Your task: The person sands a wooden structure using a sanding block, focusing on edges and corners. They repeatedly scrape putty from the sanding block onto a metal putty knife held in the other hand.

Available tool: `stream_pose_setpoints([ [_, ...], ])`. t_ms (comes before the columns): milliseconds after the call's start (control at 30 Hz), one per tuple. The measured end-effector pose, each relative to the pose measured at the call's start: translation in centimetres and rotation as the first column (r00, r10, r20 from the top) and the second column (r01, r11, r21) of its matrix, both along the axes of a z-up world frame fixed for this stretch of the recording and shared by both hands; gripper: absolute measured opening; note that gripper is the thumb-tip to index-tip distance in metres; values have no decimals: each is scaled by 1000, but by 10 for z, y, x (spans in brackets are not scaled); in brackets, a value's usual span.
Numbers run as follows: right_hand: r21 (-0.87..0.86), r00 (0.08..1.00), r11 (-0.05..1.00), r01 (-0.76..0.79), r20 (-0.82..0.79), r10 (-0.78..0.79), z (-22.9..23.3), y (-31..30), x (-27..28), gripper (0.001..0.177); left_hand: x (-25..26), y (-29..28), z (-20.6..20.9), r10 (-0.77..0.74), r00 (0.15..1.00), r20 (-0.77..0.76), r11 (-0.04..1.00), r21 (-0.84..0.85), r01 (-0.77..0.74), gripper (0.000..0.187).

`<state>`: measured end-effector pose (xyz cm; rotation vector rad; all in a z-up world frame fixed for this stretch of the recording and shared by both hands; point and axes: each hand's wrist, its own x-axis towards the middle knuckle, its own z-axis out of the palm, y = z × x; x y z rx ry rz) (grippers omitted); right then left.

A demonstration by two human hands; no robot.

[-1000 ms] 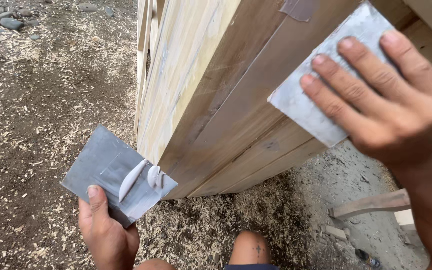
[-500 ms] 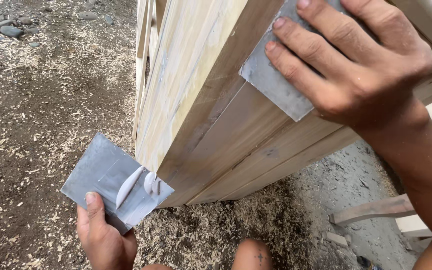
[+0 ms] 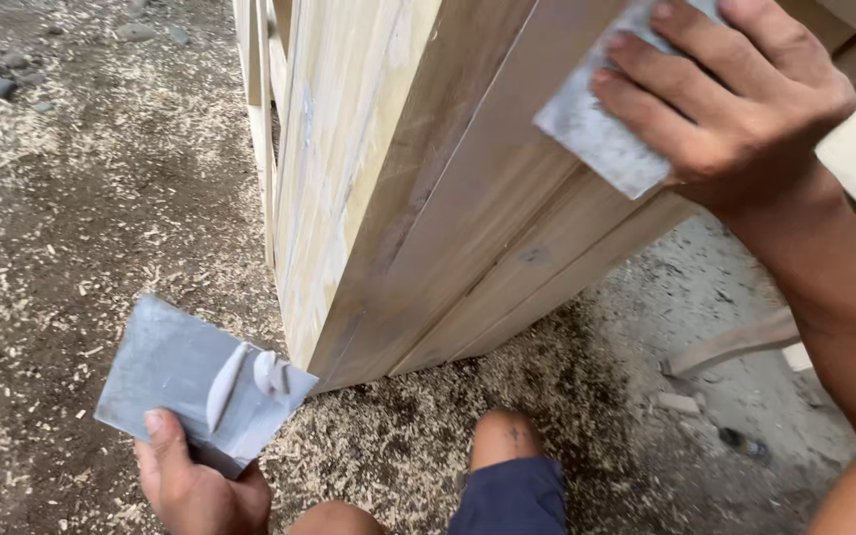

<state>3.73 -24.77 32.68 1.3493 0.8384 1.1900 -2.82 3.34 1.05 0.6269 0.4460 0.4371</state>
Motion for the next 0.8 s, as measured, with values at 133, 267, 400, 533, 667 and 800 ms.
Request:
stream_pose_setpoints([
  [133, 3, 998, 998, -70, -8, 70, -1, -4, -13, 11, -7, 7, -3, 6, 995, 97, 1000, -27, -3, 47],
  [267, -110, 986, 981, -159, 41, 164, 6, 4, -7, 13, -1, 1, -10, -1, 992, 125, 1000, -30, 4, 43],
  [400, -176, 972, 958, -225, 35, 234, 4, 20, 12, 12, -3, -2, -16, -16, 984, 176, 1000, -7, 18, 46],
  [533, -176, 937, 925, -336, 36, 348, 7, 22, 34, 13, -3, -6, -13, -22, 987, 157, 1000, -1, 23, 49],
  [667, -108, 922, 917, -385, -6, 386, 6, 9, 57, 18, 4, -8, -9, -39, 999, 36, 999, -2, 39, 49],
  [800, 24, 935, 938, -345, -78, 346, -2, -13, 70, 20, 9, -13, -9, -34, 999, 6, 999, -3, 34, 49],
])
